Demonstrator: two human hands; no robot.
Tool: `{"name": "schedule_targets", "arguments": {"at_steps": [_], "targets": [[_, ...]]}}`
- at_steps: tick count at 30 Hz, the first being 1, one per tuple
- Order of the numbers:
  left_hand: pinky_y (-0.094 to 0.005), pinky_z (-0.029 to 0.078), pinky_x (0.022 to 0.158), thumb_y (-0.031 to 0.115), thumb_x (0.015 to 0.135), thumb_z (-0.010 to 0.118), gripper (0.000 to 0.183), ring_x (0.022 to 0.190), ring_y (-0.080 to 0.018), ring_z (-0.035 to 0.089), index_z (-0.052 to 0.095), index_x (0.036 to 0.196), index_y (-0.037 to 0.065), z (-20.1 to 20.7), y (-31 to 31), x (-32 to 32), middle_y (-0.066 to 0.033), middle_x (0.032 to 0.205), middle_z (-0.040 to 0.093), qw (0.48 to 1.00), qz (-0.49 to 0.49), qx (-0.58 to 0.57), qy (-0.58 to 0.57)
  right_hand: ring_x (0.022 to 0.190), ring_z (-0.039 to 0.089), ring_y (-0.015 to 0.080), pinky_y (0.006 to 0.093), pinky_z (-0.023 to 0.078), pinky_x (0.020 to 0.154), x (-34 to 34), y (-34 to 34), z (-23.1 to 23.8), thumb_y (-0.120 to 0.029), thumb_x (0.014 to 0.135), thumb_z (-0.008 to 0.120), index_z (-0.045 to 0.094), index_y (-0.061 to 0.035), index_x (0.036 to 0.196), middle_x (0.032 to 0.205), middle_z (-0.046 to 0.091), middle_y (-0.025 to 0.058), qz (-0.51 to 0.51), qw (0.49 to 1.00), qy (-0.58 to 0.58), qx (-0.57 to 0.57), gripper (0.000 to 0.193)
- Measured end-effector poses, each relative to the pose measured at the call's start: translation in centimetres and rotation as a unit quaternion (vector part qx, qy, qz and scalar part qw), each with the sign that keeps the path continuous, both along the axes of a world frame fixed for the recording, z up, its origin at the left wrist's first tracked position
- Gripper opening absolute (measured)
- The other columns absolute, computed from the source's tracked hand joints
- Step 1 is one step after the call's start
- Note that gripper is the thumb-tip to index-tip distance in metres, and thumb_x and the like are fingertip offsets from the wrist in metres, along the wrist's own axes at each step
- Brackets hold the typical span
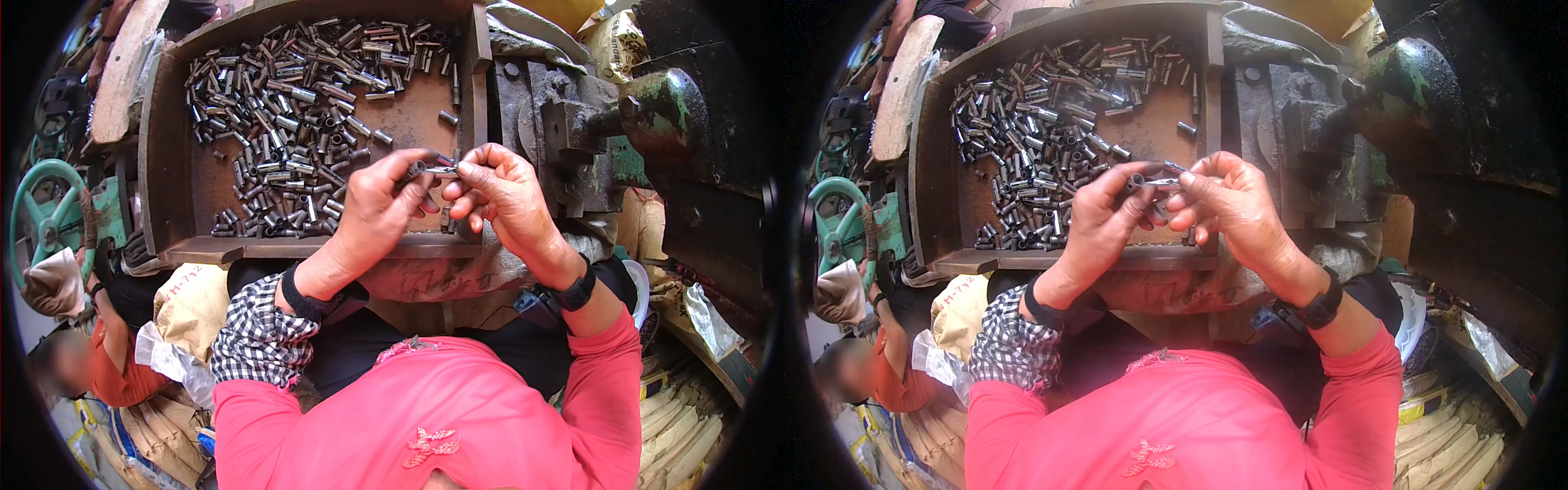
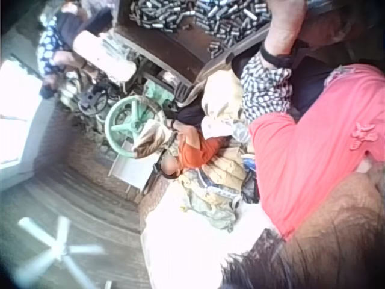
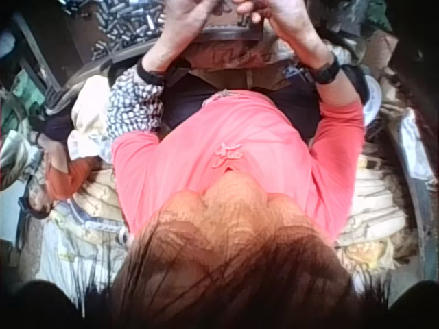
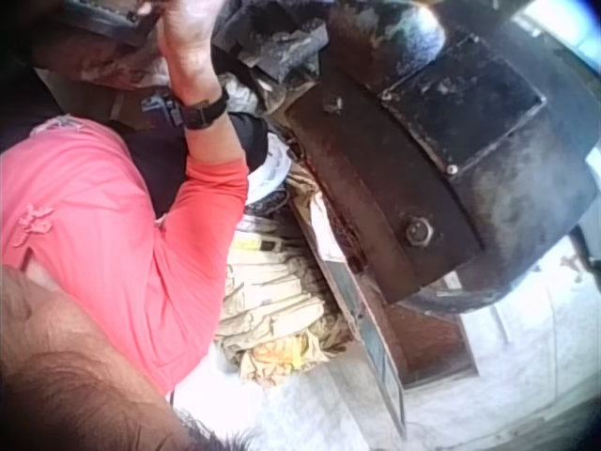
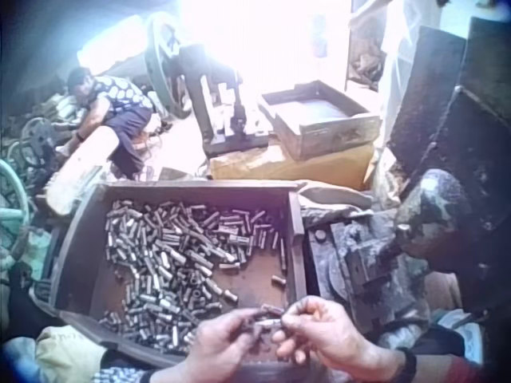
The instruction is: The recorder is picking up metal pieces and inserting them into a punch press machine for processing.
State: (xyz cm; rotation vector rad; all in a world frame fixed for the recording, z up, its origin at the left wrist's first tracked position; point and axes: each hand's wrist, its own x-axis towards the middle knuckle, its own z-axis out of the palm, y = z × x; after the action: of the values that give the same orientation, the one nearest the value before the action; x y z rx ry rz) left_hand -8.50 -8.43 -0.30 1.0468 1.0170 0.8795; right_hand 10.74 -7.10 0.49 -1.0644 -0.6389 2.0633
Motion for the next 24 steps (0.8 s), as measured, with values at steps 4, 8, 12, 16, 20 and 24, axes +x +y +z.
{"name": "schedule_targets", "arguments": {"at_steps": [4,8,12,16,20,24], "targets": [[-0.0342,0.052,0.064,-0.002,0.079,0.06,0.038,0.08,-0.0344,0.062,0.051,0.116,-0.002,0.0,-0.6,0.8,-0.0203,0.094,0.061,0.905,-0.021,0.328,0.271,0.058,0.064,0.0136,0.0185,0.045,0.04,-0.1,-0.2,0.1,-0.014,0.089,0.058,0.049,-0.0007,0.097,0.076,0.064,0.0124,0.004,0.999,-0.024,0.024,0.018],[-0.0276,0.054,0.063,-0.002,0.083,0.058,0.041,0.074,-0.0211,0.066,0.049,0.123,0.0,0.9,-0.2,0.0,-0.0156,0.095,0.063,0.887,-0.055,0.391,0.239,0.045,0.057,0.0089,0.0164,0.042,0.037,0.9,0.4,-0.3,-0.011,0.089,0.058,0.05,-0.0028,0.093,0.069,0.064,0.0111,0.086,0.991,0.1,-0.007,0.012],[-0.027,0.053,0.065,0.0,0.085,0.057,0.043,0.076,-0.0174,0.065,0.047,0.127,0.0,1.7,0.0,-0.7,-0.0128,0.095,0.063,0.972,-0.181,0.117,0.096,0.046,0.056,0.0074,0.0149,0.038,0.036,0.2,-0.3,-0.1,-0.013,0.088,0.06,0.053,-0.0039,0.09,0.07,0.064,0.0102,0.103,0.993,-0.029,0.042,0.012],[-0.0248,0.052,0.061,0.003,0.089,0.053,0.037,0.073,-0.0118,0.063,0.047,0.125,-0.002,0.0,-0.2,-1.1,-0.0086,0.094,0.063,0.923,-0.133,0.302,0.198,0.049,0.059,0.0097,0.0183,0.04,0.036,-1.1,0.3,0.9,-0.015,0.089,0.058,0.053,-0.0017,0.089,0.07,0.064,0.0091,0.136,0.979,-0.137,0.066,0.015],[-0.0222,0.053,0.054,0.009,0.089,0.052,0.03,0.069,-0.0171,0.065,0.05,0.117,0.001,1.6,0.8,-3.2,-0.0107,0.092,0.062,0.991,-0.035,-0.125,-0.012,0.067,0.063,0.0322,0.0352,0.05,0.059,-2.5,1.8,0.8,-0.007,0.077,0.062,0.057,-0.0023,0.081,0.077,0.062,0.0166,0.002,0.69,-0.511,0.513,0.008],[-0.024,0.056,0.052,0.008,0.087,0.052,0.022,0.075,-0.0216,0.066,0.051,0.107,0.002,0.0,2.0,-5.8,-0.014,0.092,0.063,0.96,0.07,-0.171,-0.208,0.076,0.06,0.0212,0.0327,0.045,0.065,-3.9,3.0,-0.5,-0.01,0.068,0.06,0.062,-0.0064,0.073,0.078,0.059,0.0079,0.216,0.373,-0.666,0.609,0.007]]}}
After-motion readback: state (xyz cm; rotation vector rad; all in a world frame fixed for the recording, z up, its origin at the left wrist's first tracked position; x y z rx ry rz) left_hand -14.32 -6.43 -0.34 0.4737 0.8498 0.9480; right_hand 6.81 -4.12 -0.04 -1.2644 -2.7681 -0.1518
